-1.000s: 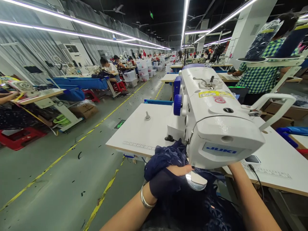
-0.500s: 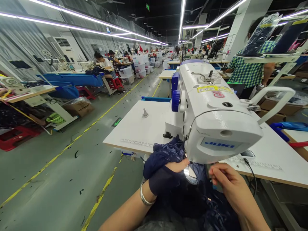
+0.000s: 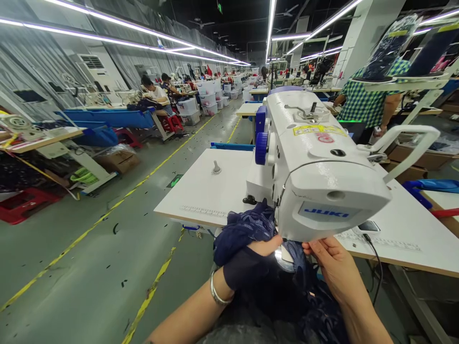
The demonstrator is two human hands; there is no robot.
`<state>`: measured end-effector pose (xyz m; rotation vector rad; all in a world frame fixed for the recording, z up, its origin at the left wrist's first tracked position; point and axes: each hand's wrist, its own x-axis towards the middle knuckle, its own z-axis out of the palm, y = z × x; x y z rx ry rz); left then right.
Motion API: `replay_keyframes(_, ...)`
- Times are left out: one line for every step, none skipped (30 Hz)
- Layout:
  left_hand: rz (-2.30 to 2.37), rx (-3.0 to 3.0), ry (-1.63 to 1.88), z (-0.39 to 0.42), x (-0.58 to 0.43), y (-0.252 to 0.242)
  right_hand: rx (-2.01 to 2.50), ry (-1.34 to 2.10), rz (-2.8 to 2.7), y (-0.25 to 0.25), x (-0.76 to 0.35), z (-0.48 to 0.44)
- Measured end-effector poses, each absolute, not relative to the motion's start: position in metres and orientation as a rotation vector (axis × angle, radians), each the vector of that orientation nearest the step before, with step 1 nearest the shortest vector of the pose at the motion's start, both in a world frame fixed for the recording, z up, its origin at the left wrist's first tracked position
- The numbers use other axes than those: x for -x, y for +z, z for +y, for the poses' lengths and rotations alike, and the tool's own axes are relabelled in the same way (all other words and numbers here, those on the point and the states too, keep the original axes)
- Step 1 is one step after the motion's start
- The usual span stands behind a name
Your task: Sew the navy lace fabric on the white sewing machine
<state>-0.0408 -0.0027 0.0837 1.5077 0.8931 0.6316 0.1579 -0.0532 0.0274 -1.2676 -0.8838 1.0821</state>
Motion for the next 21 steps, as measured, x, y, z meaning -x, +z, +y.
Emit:
replay_keyframes(0.911, -1.486, 0.601, -0.003, 0.040, 0.087, 1.263, 1.079, -0.888, 0.028, -0.158, -0.053)
replay_keyframes(0.933, -1.460, 0.588, -0.004, 0.039, 0.090, 1.257, 1.076, -0.891, 0.028, -0.157, -0.053)
replay_keyframes(0.952, -1.447, 0.588, -0.004, 0.039, 0.092, 1.254, 1.075, -0.894, 0.028, -0.157, -0.054)
replay_keyframes(0.965, -1.444, 0.592, -0.005, 0.038, 0.093, 1.253, 1.073, -0.901, 0.028, -0.157, -0.055)
replay_keyframes(0.967, -1.449, 0.592, -0.005, 0.038, 0.094, 1.260, 1.064, -0.917, 0.027, -0.156, -0.056)
replay_keyframes(0.965, -1.455, 0.581, -0.005, 0.038, 0.095, 1.277, 1.036, -0.945, 0.026, -0.156, -0.057)
replay_keyframes(0.968, -1.459, 0.561, -0.005, 0.038, 0.096, 1.308, 0.975, -0.992, 0.026, -0.156, -0.059)
replay_keyframes(0.974, -1.465, 0.542, -0.006, 0.039, 0.097, 1.345, 0.879, -1.063, 0.024, -0.157, -0.060)
replay_keyframes(0.978, -1.479, 0.531, -0.007, 0.039, 0.097, 1.380, 0.752, -1.154, 0.023, -0.157, -0.062)
replay_keyframes(0.981, -1.492, 0.530, -0.007, 0.040, 0.097, 1.397, 0.598, -1.251, 0.022, -0.157, -0.063)
replay_keyframes(0.992, -1.497, 0.543, -0.008, 0.040, 0.097, 1.387, 0.436, -1.349, 0.021, -0.157, -0.064)
replay_keyframes(1.001, -1.500, 0.563, -0.009, 0.041, 0.095, 1.352, 0.286, -1.438, 0.019, -0.157, -0.065)
replay_keyframes(0.995, -1.509, 0.586, -0.009, 0.041, 0.093, 1.301, 0.162, -1.512, 0.018, -0.157, -0.065)
replay_keyframes(0.981, -1.520, 0.606, -0.009, 0.042, 0.091, 1.248, 0.067, -1.565, 0.017, -0.157, -0.065)
replay_keyframes(0.967, -1.532, 0.619, -0.010, 0.042, 0.088, 1.210, 0.002, -1.601, 0.016, -0.157, -0.064)
replay_keyframes(0.951, -1.548, 0.623, -0.010, 0.043, 0.085, 1.186, -0.036, -1.630, 0.015, -0.157, -0.063)
replay_keyframes(0.936, -1.572, 0.623, -0.010, 0.044, 0.082, 1.178, -0.055, -1.650, 0.015, -0.157, -0.063)
replay_keyframes(0.930, -1.595, 0.617, -0.009, 0.045, 0.079, 1.179, -0.063, -1.663, 0.014, -0.157, -0.062)
replay_keyframes(0.936, -1.611, 0.605, -0.009, 0.046, 0.076, 1.184, -0.062, -1.675, 0.013, -0.158, -0.061)
replay_keyframes(0.944, -1.628, 0.586, -0.009, 0.046, 0.074, 1.191, -0.059, -1.686, 0.013, -0.158, -0.060)
replay_keyframes(0.947, -1.641, 0.564, -0.008, 0.047, 0.072, 1.201, -0.056, -1.697, 0.012, -0.159, -0.059)
